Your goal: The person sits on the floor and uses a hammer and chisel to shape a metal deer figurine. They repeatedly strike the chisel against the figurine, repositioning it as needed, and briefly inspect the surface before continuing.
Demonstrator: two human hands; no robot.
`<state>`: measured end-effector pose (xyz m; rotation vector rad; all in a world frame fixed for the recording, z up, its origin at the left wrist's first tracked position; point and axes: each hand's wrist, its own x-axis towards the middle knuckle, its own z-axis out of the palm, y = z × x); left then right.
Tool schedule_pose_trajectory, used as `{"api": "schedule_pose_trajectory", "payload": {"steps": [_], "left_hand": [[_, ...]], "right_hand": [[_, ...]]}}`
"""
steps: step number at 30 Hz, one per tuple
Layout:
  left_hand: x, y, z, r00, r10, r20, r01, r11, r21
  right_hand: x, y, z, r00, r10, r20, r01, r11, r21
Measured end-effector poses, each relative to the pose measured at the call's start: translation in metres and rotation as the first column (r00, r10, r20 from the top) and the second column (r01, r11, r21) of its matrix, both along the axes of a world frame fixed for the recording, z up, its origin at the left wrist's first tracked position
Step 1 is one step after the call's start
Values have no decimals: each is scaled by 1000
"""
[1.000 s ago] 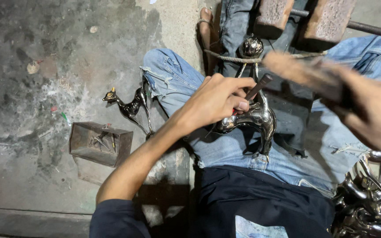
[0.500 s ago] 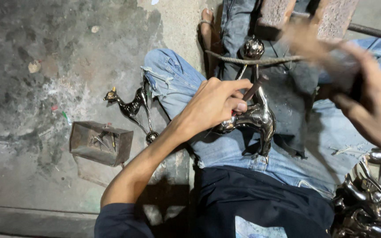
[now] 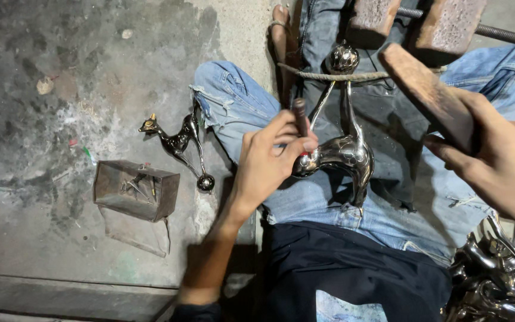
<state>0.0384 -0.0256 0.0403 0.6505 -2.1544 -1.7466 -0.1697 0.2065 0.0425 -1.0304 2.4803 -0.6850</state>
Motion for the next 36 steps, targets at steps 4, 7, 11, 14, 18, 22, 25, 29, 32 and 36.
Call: {"api": "schedule_pose_trajectory", "payload": {"steps": [4,7,11,14,18,22,25,29,32,36], "left_hand": [[6,17,-8,996,92,-18,-94,974,-207],[7,25,-11,993,103,-65,-120,923,-366],[7,28,-12,991,109,-79,-130,927,-352],[7,28,-12,989,116,-86,-139,928,-347],[8,31,-12,987,122,-109,-155,902,-402],[7,32,-13,990,126,-69,-143,873,-466],[5,30,-16,991,107,-85,-134,893,-431],[5,26,-19,993,98,-68,-118,898,-423],[3,22,-21,995,76,-60,-94,911,-402],[2,21,-20,995,77,-64,-96,913,-395]], "right_hand": [[-1,-8,9,996,57,-62,-56,998,18],[-3,-15,19,991,77,-109,-68,994,83],[-8,-25,34,950,231,-212,-205,969,135],[-14,-28,42,886,357,-295,-404,908,-113],[-20,-35,45,781,453,-429,-472,879,68],[-23,-44,52,689,534,-490,-455,845,282],[-19,-50,60,717,492,-493,-536,842,60],[-18,-57,70,726,547,-416,-461,837,296],[-16,-58,70,796,462,-390,-482,875,52],[-14,-56,65,800,477,-365,-418,879,232]]}}
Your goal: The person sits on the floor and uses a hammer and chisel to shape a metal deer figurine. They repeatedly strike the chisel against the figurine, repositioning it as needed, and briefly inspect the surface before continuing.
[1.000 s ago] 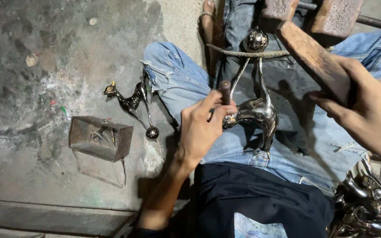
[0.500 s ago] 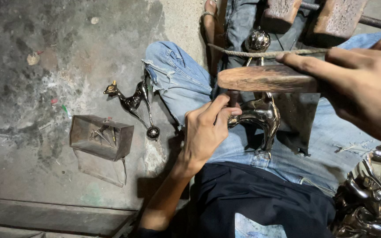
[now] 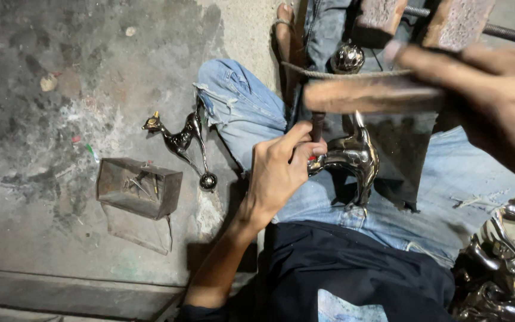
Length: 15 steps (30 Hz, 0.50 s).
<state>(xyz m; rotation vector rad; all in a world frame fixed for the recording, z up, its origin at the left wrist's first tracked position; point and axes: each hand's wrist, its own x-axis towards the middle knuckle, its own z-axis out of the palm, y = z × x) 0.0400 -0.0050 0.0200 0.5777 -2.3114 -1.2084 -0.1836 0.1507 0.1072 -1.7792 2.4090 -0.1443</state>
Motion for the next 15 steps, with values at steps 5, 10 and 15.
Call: {"api": "schedule_pose_trajectory", "payload": {"steps": [5,10,15], "left_hand": [[-2,-2,4,999,-36,-6,36,999,32],[-5,-7,8,992,-122,22,120,990,71],[-7,-14,11,981,-192,25,190,979,80]], "right_hand": [[2,3,0,999,-9,-36,13,994,108],[6,5,-3,996,-55,74,50,996,67],[4,16,-15,996,31,86,-15,984,-177]]}}
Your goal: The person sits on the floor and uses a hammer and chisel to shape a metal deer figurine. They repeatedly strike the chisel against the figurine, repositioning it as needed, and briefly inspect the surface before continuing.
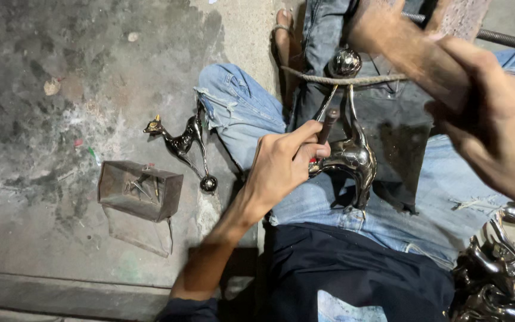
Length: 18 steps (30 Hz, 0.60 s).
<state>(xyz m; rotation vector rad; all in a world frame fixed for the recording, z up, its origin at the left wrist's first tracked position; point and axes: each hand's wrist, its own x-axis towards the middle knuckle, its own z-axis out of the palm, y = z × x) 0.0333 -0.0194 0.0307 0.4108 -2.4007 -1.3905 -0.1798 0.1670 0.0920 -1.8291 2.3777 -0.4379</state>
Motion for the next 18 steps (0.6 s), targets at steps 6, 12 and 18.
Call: {"api": "schedule_pose_trajectory", "payload": {"steps": [6,12,18], "left_hand": [[-3,-4,1,998,-65,2,65,998,-26],[-6,-8,4,990,-141,22,142,988,-65],[-14,-13,10,970,-234,73,241,964,-112]], "right_hand": [[10,11,-25,915,-233,329,321,916,-242],[23,18,-28,815,-477,329,481,873,76],[31,32,-45,811,-185,556,392,876,-282]]}}
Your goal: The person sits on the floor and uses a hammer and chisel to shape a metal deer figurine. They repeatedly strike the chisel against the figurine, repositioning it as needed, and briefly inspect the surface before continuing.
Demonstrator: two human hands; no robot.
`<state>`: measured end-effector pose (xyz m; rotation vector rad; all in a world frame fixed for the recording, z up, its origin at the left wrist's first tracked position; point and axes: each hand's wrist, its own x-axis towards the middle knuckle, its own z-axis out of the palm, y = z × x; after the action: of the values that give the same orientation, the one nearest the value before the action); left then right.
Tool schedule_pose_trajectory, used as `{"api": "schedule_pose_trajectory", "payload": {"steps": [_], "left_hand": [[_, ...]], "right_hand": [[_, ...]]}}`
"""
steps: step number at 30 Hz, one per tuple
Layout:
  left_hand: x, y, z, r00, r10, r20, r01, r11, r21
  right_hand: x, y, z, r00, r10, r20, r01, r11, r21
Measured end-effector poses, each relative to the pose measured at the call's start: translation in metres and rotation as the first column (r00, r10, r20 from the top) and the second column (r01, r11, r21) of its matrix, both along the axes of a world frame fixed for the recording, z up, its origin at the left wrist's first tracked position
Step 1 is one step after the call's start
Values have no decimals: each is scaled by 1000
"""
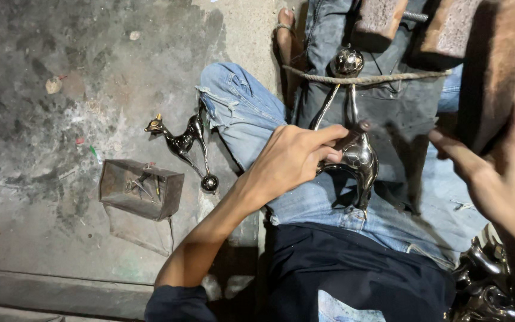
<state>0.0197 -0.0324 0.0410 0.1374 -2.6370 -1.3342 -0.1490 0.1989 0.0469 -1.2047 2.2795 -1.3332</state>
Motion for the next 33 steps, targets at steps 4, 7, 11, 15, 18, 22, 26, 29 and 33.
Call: {"api": "schedule_pose_trajectory", "payload": {"steps": [4,7,11,15,18,22,26,29,33], "left_hand": [[-6,-3,2,998,-55,-6,55,998,16],[-5,-4,4,998,-56,21,55,998,30],[-9,-7,5,997,-74,32,74,997,6],[-14,-6,4,977,-117,179,124,992,-26],[-16,-7,4,985,-168,29,170,984,-60],[-15,-7,4,984,-148,95,152,988,-38],[-1,-6,8,1000,7,5,-8,974,228],[8,-7,9,988,111,105,-138,942,306],[9,-7,2,985,134,105,-159,944,289]], "right_hand": [[-2,18,-21,975,-154,159,146,987,63],[-1,24,-32,965,-218,148,206,974,90],[3,21,-31,970,-176,170,184,982,-32],[8,19,-18,985,8,-170,19,988,155],[19,19,-13,990,-117,-83,136,947,290],[23,26,-10,972,18,-234,113,839,532],[16,34,-11,985,-143,-93,163,947,278],[13,32,-13,921,-188,342,205,979,-14],[9,19,-8,980,-197,-5,188,926,327]]}}
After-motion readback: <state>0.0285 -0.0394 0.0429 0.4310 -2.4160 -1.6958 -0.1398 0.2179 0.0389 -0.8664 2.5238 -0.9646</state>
